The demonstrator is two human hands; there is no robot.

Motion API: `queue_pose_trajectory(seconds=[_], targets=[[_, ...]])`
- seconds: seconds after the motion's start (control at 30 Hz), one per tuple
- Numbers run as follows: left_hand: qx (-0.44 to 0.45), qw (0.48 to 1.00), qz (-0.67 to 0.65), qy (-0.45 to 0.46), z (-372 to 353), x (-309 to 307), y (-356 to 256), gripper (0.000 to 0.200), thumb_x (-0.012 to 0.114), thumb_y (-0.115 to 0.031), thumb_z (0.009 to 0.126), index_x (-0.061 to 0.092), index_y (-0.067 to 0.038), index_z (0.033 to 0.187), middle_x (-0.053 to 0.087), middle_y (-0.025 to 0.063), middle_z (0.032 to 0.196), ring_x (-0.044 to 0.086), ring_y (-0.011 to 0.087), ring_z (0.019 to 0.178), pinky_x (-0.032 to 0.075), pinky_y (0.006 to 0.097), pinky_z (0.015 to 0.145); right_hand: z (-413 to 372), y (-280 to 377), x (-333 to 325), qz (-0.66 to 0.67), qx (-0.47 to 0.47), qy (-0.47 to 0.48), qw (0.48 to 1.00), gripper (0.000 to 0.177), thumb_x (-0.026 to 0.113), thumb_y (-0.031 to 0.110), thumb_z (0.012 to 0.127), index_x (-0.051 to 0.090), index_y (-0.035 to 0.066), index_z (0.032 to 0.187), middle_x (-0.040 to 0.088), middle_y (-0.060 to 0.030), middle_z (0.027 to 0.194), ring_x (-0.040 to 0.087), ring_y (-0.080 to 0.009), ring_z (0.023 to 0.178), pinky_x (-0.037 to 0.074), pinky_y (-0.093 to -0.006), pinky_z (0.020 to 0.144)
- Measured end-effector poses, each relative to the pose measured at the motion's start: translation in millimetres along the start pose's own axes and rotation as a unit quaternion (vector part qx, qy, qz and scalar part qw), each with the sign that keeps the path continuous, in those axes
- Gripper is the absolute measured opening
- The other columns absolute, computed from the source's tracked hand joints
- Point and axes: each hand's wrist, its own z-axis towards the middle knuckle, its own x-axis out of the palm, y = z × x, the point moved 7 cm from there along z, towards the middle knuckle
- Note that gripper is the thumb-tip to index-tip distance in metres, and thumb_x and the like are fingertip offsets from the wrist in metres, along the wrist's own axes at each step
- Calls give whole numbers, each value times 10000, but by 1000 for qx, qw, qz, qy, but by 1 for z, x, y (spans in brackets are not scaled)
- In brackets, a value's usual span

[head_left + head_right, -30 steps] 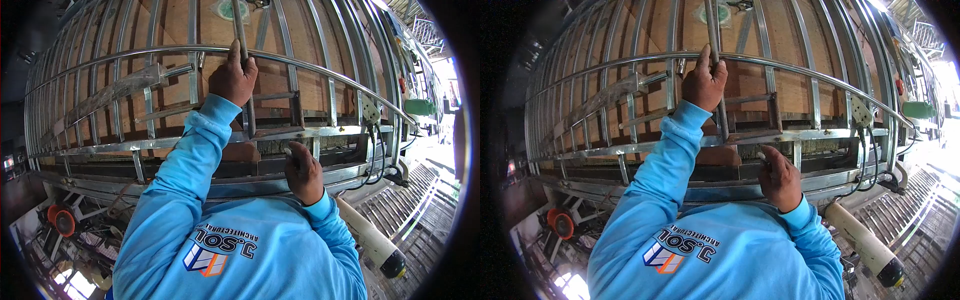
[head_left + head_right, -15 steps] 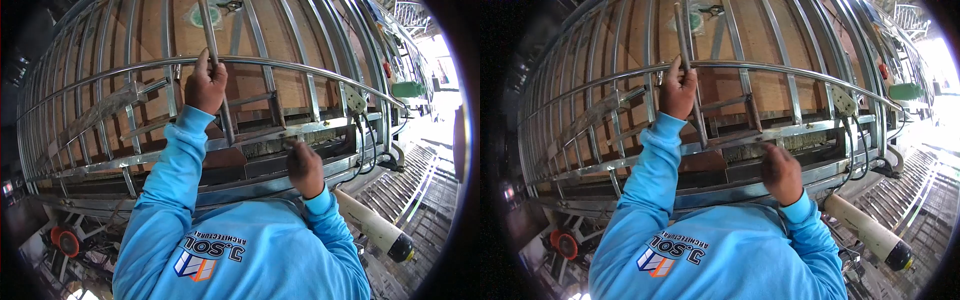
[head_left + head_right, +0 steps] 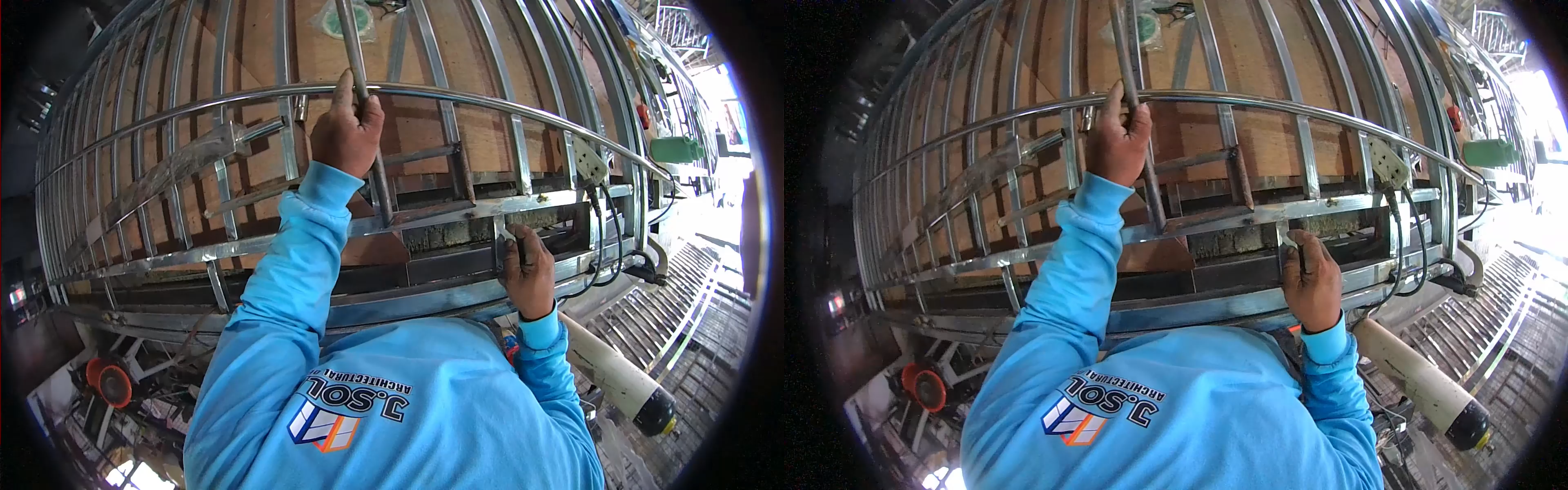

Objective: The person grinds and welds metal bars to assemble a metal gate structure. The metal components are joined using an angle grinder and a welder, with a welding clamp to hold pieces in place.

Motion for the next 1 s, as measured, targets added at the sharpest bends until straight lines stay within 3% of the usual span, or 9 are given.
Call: queue_pose_trajectory(seconds=[0.13, 0.73, 0.83, 0.93, 1.0], targets=[[35, 998, 38, -22, 0, 4, 2, 582, 622, -272, 982, 421, -76, 1492, 759, 177, 917, 744, 399, 807, 612, 501, 690, 1, 5, 2, 13, 5, 9, 1000, 214, 576, 24, 956, 637, -27, 1154, 698, -262, 1008, 701, -448, 917, 554, -442, 785], [24, 999, 38, -13, -1, 7, 6, 585, 597, -298, 999, 425, -49, 1499, 764, 179, 909, 755, 390, 798, 628, 480, 687, -1, 11, 13, 14, -10, 25, 1000, 234, 588, 16, 949, 623, -18, 1178, 699, -263, 1006, 699, -457, 920, 558, -446, 789], [35, 999, 27, -25, -1, 1, -1, 556, 604, -292, 994, 467, -38, 1470, 765, 161, 897, 750, 388, 780, 618, 474, 673, 1, 5, 8, 6, -28, -22, 999, 227, 596, 26, 957, 615, -6, 1181, 704, -253, 976, 702, -446, 897, 555, -446, 773], [-21, 997, -79, 2, 2, 5, 13, 540, 615, -291, 990, 520, -21, 1448, 749, 145, 890, 749, 283, 824, 588, 389, 734, 10, -12, -1, 59, 116, 6, 991, 205, 607, 57, 972, 608, 8, 1171, 711, -235, 939, 704, -431, 864, 550, -448, 755], [-42, 991, -120, 30, 6, 0, 13, 573, 632, -316, 988, 528, 10, 1447, 712, 109, 860, 697, 176, 821, 547, 318, 755, 19, -23, -8, 49, 64, -48, 996, 188, 610, 79, 980, 609, 15, 1157, 713, -223, 919, 705, -422, 842, 547, -445, 742]])
